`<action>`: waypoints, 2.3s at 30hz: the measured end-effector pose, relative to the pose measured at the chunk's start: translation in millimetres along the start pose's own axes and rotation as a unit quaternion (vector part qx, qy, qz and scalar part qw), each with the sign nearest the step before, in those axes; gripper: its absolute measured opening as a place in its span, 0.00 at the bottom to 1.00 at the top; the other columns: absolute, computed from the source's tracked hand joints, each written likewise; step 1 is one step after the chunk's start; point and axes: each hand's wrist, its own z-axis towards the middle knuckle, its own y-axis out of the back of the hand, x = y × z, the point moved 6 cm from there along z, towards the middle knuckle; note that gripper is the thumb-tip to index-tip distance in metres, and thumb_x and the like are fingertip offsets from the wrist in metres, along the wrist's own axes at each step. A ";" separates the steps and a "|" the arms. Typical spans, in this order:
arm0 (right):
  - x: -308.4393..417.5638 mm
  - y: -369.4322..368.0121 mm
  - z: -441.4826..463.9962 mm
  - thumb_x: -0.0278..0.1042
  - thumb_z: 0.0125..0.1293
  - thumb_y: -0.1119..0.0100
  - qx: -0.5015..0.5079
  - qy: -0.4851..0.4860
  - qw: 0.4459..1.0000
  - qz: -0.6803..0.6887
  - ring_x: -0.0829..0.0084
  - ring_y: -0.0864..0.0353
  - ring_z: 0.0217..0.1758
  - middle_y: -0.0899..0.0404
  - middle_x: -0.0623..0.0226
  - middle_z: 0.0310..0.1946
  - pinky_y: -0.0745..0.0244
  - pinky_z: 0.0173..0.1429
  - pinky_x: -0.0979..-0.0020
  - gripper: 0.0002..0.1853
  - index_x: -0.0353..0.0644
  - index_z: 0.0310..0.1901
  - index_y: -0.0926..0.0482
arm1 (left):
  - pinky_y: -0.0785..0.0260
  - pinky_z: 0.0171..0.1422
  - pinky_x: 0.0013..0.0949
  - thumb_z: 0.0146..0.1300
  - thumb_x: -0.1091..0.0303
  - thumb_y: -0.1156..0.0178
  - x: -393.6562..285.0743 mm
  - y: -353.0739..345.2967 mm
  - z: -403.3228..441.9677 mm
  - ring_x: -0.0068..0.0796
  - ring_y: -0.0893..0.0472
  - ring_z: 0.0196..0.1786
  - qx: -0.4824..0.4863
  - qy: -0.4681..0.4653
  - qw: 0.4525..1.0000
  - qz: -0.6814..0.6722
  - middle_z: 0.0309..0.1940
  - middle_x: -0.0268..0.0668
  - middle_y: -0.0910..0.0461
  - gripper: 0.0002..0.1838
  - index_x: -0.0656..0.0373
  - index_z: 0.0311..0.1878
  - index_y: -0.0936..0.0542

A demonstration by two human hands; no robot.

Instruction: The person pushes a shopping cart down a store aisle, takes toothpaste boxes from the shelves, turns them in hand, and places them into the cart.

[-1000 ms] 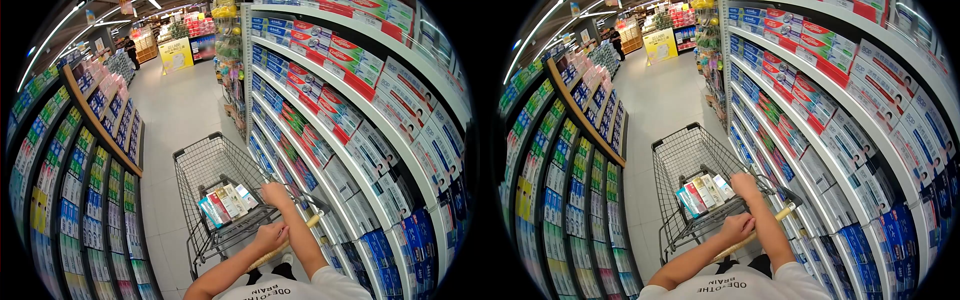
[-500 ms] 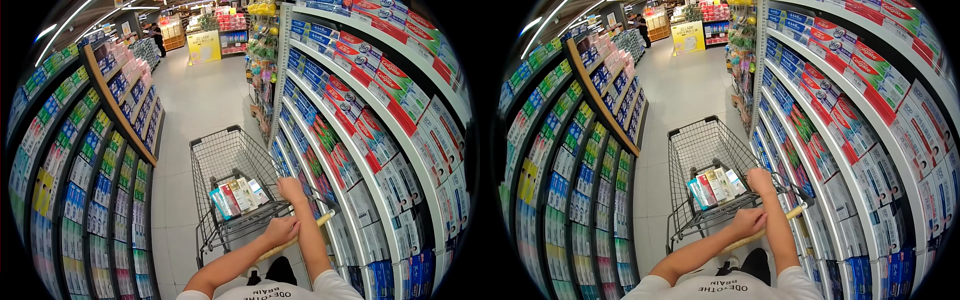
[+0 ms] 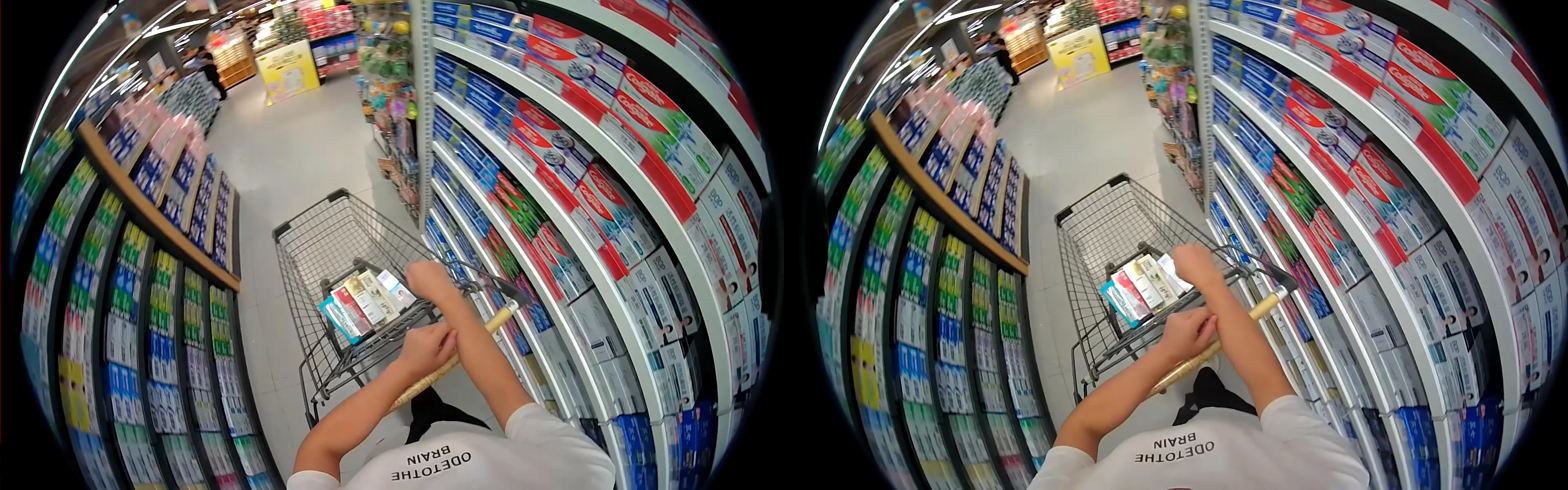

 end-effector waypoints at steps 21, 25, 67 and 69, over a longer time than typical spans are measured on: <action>27.4 -31.0 103.5 0.26 0.50 0.47 -0.005 0.031 0.996 0.084 0.55 0.18 0.37 0.19 0.54 0.30 0.23 0.41 0.58 0.06 0.39 0.29 0.21 | 0.36 0.21 0.33 0.58 0.73 0.42 87.0 45.0 61.4 0.34 0.28 0.15 0.062 0.017 0.998 0.028 0.15 0.39 0.29 0.04 0.60 0.29 0.24; 27.2 -35.5 111.8 0.25 0.49 0.46 -0.003 0.026 0.996 0.088 0.56 0.19 0.39 0.19 0.54 0.30 0.23 0.43 0.59 0.06 0.37 0.29 0.20 | 0.36 0.22 0.31 0.59 0.74 0.42 91.5 50.1 66.2 0.32 0.28 0.15 0.070 0.044 0.997 0.011 0.15 0.39 0.28 0.03 0.61 0.29 0.24; -207.4 139.4 -380.0 0.33 0.53 0.38 -0.346 -0.457 0.768 -0.283 0.48 0.36 0.61 0.34 0.47 0.55 0.41 0.64 0.53 0.28 0.32 0.55 0.33 | 0.29 0.29 0.35 0.52 0.72 0.38 -66.0 -101.2 78.9 0.37 0.22 0.25 0.357 -0.374 0.855 -0.033 0.24 0.36 0.24 0.05 0.57 0.32 0.25; -221.8 146.3 -390.8 0.36 0.53 0.36 -0.300 -0.495 0.768 -0.274 0.49 0.36 0.60 0.33 0.47 0.54 0.41 0.64 0.54 0.29 0.32 0.55 0.33 | 0.28 0.31 0.37 0.53 0.70 0.39 -71.3 -110.1 74.0 0.38 0.22 0.27 0.376 -0.372 0.847 -0.045 0.25 0.36 0.24 0.06 0.57 0.32 0.25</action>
